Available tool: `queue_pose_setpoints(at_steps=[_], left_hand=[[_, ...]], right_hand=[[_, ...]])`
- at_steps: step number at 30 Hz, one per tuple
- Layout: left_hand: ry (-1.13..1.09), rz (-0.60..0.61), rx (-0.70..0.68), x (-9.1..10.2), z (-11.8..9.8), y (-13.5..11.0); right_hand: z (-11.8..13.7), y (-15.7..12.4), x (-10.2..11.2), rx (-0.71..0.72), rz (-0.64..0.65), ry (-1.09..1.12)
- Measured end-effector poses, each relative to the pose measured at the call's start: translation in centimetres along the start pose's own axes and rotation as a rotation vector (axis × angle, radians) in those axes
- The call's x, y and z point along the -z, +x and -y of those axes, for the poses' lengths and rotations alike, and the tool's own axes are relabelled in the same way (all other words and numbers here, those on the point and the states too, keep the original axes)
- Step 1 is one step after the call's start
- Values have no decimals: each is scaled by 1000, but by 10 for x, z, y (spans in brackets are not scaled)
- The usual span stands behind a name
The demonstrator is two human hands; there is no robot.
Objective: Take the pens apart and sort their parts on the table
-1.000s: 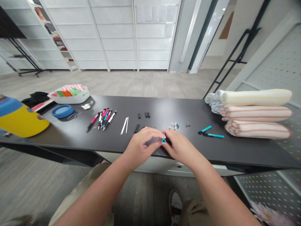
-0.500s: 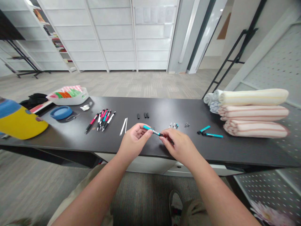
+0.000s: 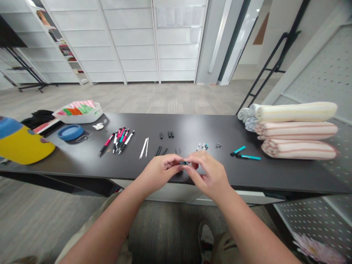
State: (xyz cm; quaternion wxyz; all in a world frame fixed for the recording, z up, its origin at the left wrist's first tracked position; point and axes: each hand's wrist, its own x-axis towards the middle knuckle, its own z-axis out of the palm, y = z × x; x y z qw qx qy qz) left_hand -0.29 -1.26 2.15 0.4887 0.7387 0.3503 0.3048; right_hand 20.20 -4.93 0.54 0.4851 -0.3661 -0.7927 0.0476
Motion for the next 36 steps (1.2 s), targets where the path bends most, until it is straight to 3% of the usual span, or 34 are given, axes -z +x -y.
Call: queue_pose_setpoints(at_steps=[6, 14, 21, 28, 32, 34, 36], left_hand=[[-125, -28, 32, -2, 6, 2], [-51, -103, 85, -1, 12, 4], [-28, -136, 190, -3, 11, 8], [-56, -170, 192, -4, 14, 8], [-41, -190, 151, -4, 14, 6], [-29, -197, 136, -5, 14, 5], [-18, -201, 123, -5, 15, 5]], right_hand=[[1, 1, 4, -61, -39, -35], [-8, -3, 0, -424, -160, 98], [-14, -3, -4, -578, -231, 281], [-19, 3, 2, -577, -533, 437], [-20, 4, 13, -522, -678, 389], [-20, 4, 20, -472, -700, 305], [-21, 2, 26, -456, -605, 173]])
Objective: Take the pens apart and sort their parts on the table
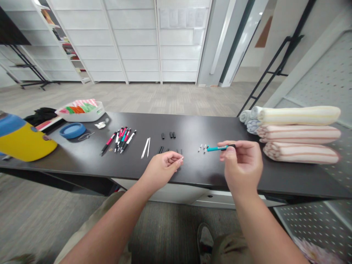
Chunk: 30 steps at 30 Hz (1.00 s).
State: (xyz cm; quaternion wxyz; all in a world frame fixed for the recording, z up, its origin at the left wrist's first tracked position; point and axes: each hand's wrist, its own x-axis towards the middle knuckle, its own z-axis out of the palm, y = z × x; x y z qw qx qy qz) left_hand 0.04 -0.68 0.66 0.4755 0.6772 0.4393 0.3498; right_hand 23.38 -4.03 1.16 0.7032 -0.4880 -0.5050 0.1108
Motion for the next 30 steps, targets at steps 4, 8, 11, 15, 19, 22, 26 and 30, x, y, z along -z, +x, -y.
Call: queue_pose_setpoints(at_steps=[4, 8, 11, 15, 19, 22, 26, 30], left_hand=[[14, 4, -2, 0, 1, 0], [20, 8, -2, 1, 0, 0], [8, 19, -10, 1, -1, 0], [-12, 38, -15, 1, 0, -1], [-20, 55, -25, 2, 3, -2], [-5, 79, -39, 2, 3, -4], [78, 134, -67, 2, -3, -9], [205, 109, -122, 1, -7, -12]], right_hand=[[-7, 1, 4, 24, 413, -348], [-12, -1, 0, 75, 496, -418], [-9, -2, -2, 149, 578, -434], [-4, -2, -2, 246, 607, -422], [-1, -5, -2, 353, 610, -438], [3, -9, -4, 366, 680, -452], [12, -12, -6, 223, 882, -431], [11, -12, -7, 188, 958, -409]])
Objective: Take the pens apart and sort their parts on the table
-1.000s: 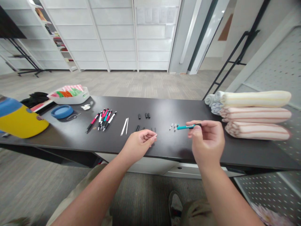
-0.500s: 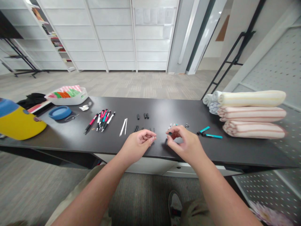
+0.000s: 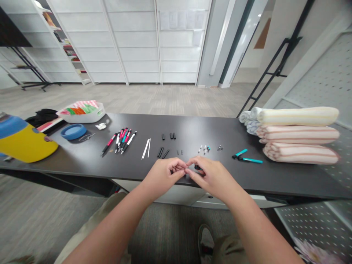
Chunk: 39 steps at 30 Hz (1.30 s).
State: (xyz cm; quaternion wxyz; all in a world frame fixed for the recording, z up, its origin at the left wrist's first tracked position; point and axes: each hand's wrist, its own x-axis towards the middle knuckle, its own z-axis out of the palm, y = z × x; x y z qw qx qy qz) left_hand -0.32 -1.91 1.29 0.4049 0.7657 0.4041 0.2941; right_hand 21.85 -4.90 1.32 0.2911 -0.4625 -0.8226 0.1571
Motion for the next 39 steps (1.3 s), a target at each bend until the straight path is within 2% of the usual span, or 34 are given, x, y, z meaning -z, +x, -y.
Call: queue_pose_setpoints(at_steps=[8, 13, 16, 20, 24, 28, 31, 39], left_hand=[[87, -85, 42, -9, -4, 0], [277, -126, 10, -13, -2, 0], [383, -141, -9, -16, 0, -1], [374, -147, -17, -17, 2, -1], [357, -129, -41, -16, 1, 0], [388, -94, -77, -16, 0, 0], [390, -88, -94, -17, 0, 0], [401, -86, -117, -18, 1, 0]], right_hand=[[-5, 1, -1, 92, -46, -31], [-4, 1, -4, 70, -19, -50], [0, 0, -5, 35, -7, -63], [2, 1, 2, -66, -41, -109], [-15, 2, 13, -278, -152, -251], [-37, -1, 19, -419, -170, -376], [-43, -1, 19, -436, -170, -381], [-33, 6, 5, -385, -175, -406]])
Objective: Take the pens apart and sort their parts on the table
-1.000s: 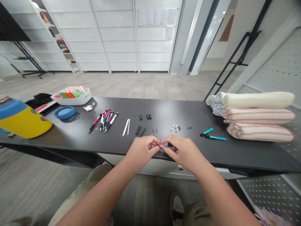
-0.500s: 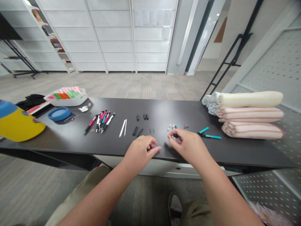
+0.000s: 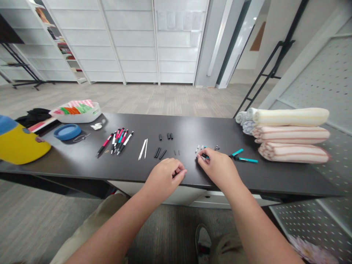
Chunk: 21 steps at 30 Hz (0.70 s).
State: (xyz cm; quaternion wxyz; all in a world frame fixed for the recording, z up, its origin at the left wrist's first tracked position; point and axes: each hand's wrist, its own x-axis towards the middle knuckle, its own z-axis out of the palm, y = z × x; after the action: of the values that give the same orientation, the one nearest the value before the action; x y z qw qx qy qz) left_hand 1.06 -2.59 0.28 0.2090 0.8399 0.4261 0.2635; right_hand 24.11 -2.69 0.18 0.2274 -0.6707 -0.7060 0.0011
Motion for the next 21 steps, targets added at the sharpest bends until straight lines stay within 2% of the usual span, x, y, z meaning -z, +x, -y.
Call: queue_pose_setpoints(at_steps=[6, 9, 13, 17, 21], left_hand=[[5, 13, -1, 2, -1, 0], [2, 17, 1, 2, -2, 0], [-6, 16, -4, 1, -2, 1], [-10, 13, -11, 1, -1, 1], [-8, 15, -24, 1, 0, 0]], right_hand=[[-1, 0, -6, 31, -74, -72], [0, 0, -4, 20, -85, -33], [7, -7, 6, 75, -203, 268], [18, -19, 18, 252, -333, 582], [28, -27, 23, 395, -381, 777]])
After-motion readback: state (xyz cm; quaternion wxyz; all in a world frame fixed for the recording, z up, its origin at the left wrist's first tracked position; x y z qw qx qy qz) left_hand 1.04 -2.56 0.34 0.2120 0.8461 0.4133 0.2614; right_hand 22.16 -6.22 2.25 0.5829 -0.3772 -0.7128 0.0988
